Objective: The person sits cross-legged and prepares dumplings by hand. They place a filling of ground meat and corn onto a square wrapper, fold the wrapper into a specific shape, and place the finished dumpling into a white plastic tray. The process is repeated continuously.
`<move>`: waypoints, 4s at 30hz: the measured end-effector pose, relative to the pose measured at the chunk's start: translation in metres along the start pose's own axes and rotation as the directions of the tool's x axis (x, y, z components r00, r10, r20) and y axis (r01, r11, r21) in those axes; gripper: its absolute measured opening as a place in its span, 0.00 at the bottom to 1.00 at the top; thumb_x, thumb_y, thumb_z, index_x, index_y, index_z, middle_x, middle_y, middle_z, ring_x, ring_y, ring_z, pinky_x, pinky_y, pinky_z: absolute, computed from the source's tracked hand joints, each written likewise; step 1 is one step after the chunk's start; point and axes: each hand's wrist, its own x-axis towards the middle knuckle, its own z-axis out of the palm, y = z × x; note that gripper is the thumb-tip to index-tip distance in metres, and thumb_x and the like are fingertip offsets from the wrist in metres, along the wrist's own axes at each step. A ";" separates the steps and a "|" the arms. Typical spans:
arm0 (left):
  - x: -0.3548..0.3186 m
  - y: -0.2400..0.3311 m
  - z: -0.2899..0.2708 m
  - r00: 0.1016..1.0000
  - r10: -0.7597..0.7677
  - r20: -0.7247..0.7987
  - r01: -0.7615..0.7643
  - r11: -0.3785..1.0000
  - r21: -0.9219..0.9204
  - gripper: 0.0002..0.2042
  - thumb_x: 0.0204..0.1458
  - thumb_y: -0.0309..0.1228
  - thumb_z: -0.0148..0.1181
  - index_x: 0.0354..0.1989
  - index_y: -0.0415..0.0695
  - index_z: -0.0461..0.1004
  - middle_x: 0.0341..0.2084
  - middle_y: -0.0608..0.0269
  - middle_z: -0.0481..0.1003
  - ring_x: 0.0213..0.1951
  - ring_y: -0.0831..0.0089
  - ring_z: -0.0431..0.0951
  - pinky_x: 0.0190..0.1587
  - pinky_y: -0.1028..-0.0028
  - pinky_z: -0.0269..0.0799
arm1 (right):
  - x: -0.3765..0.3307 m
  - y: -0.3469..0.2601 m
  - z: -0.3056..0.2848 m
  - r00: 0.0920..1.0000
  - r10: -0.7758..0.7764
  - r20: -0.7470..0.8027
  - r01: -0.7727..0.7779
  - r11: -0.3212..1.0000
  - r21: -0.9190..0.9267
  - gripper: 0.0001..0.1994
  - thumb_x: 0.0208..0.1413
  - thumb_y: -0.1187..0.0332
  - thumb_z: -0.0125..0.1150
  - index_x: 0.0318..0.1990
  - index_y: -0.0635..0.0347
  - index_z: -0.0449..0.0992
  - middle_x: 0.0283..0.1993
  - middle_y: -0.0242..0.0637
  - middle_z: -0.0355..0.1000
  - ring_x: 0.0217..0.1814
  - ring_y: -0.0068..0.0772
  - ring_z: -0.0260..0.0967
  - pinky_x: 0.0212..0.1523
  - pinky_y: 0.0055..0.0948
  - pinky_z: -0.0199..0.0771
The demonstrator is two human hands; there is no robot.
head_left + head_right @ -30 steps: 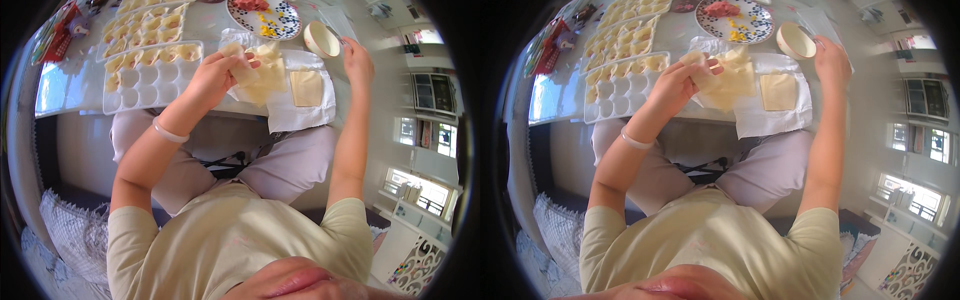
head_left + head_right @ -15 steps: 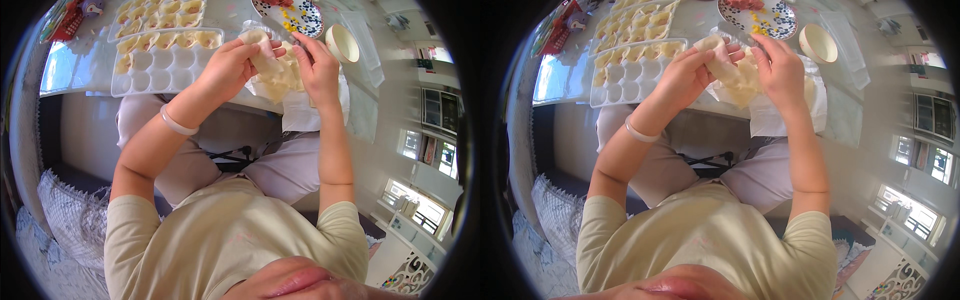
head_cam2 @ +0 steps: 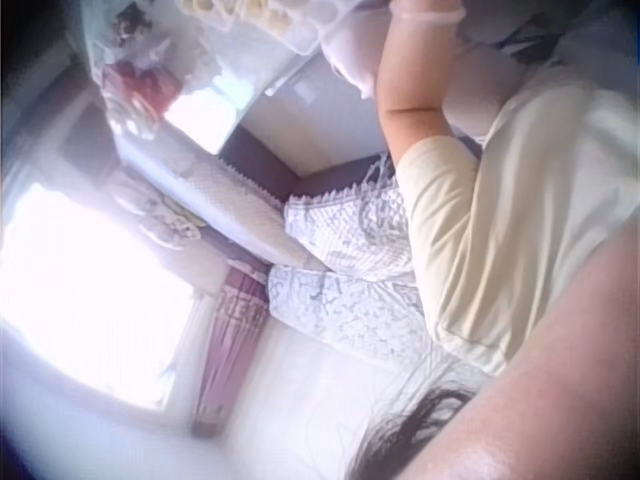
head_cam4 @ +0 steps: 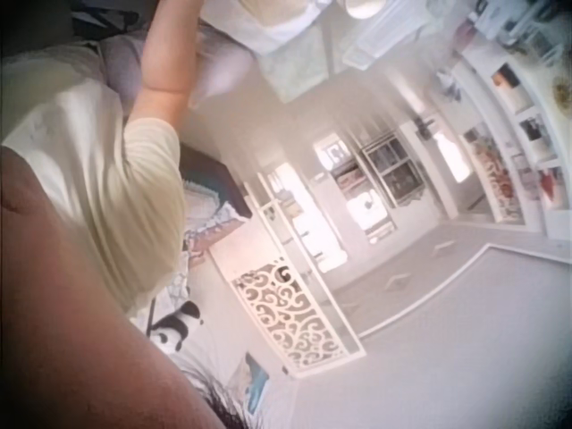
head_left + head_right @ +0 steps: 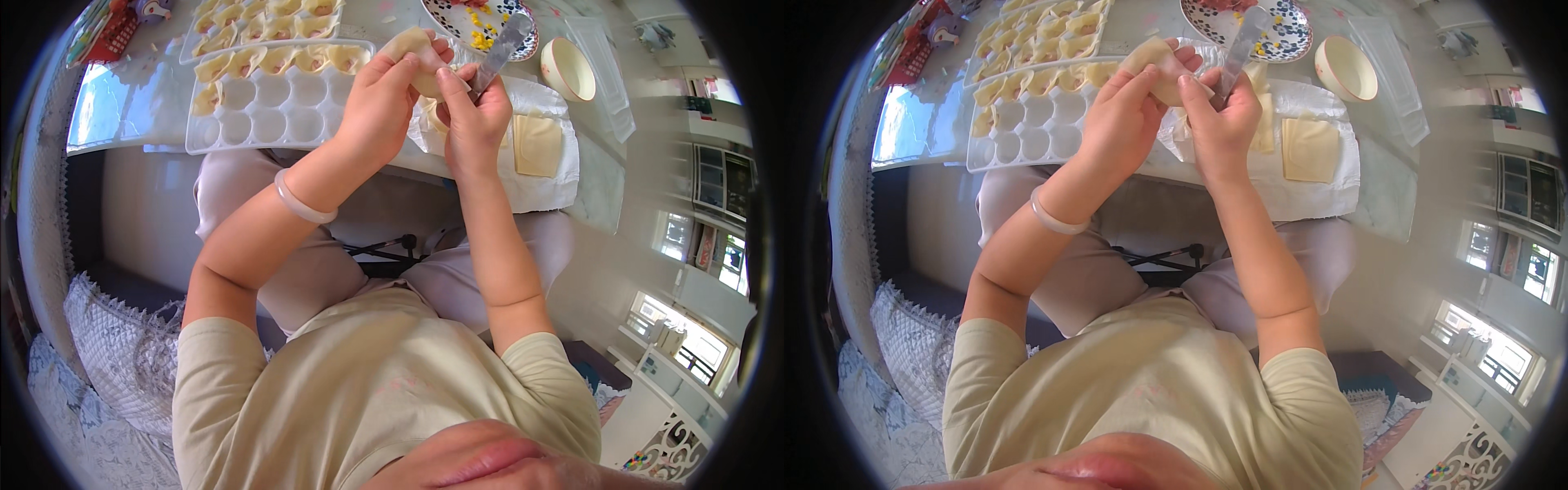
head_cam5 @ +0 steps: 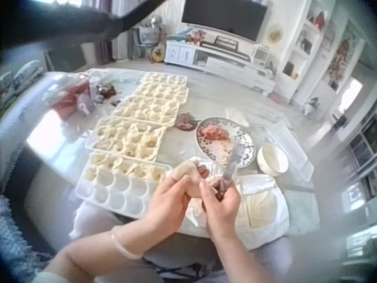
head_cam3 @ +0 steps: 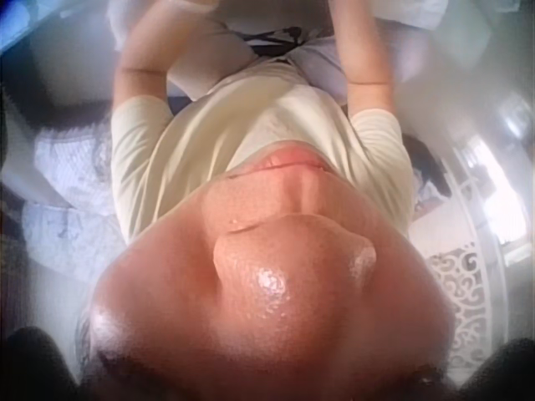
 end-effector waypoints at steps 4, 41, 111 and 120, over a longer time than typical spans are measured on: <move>0.003 -0.006 -0.007 0.990 0.131 0.048 -0.139 0.913 0.383 0.16 0.60 0.27 0.42 0.54 0.33 0.66 0.49 0.55 0.71 0.52 0.69 0.70 0.57 0.71 0.63 | 0.009 -0.003 -0.005 0.971 -0.214 0.109 0.240 0.883 -0.403 0.07 0.48 0.73 0.62 0.27 0.60 0.68 0.21 0.22 0.64 0.20 0.09 0.56 0.20 0.14 0.56; 0.004 0.001 -0.012 0.997 0.046 0.063 -0.076 0.767 0.637 0.11 0.56 0.26 0.46 0.39 0.31 0.72 0.30 0.56 0.76 0.36 0.73 0.77 0.42 0.73 0.73 | 0.018 -0.030 -0.008 0.800 -0.340 0.494 0.598 0.519 -0.610 0.06 0.44 0.78 0.60 0.32 0.60 0.74 0.27 0.35 0.68 0.23 0.26 0.65 0.24 0.22 0.66; -0.035 -0.061 0.037 0.866 -0.467 0.181 0.387 0.853 0.350 0.17 0.56 0.32 0.53 0.47 0.31 0.66 0.38 0.54 0.73 0.43 0.68 0.75 0.44 0.73 0.72 | -0.001 -0.058 -0.159 0.986 0.080 0.145 0.054 0.672 -0.739 0.08 0.51 0.68 0.61 0.32 0.65 0.75 0.30 0.30 0.72 0.22 0.12 0.59 0.24 0.18 0.61; -0.017 -0.056 0.034 0.853 -0.522 0.019 0.522 0.850 -0.068 0.19 0.60 0.39 0.44 0.51 0.36 0.65 0.42 0.56 0.73 0.45 0.64 0.75 0.49 0.65 0.71 | -0.028 -0.078 -0.105 0.901 0.114 0.419 0.137 0.841 -0.524 0.10 0.57 0.72 0.56 0.44 0.64 0.71 0.36 0.28 0.70 0.27 0.13 0.60 0.31 0.16 0.63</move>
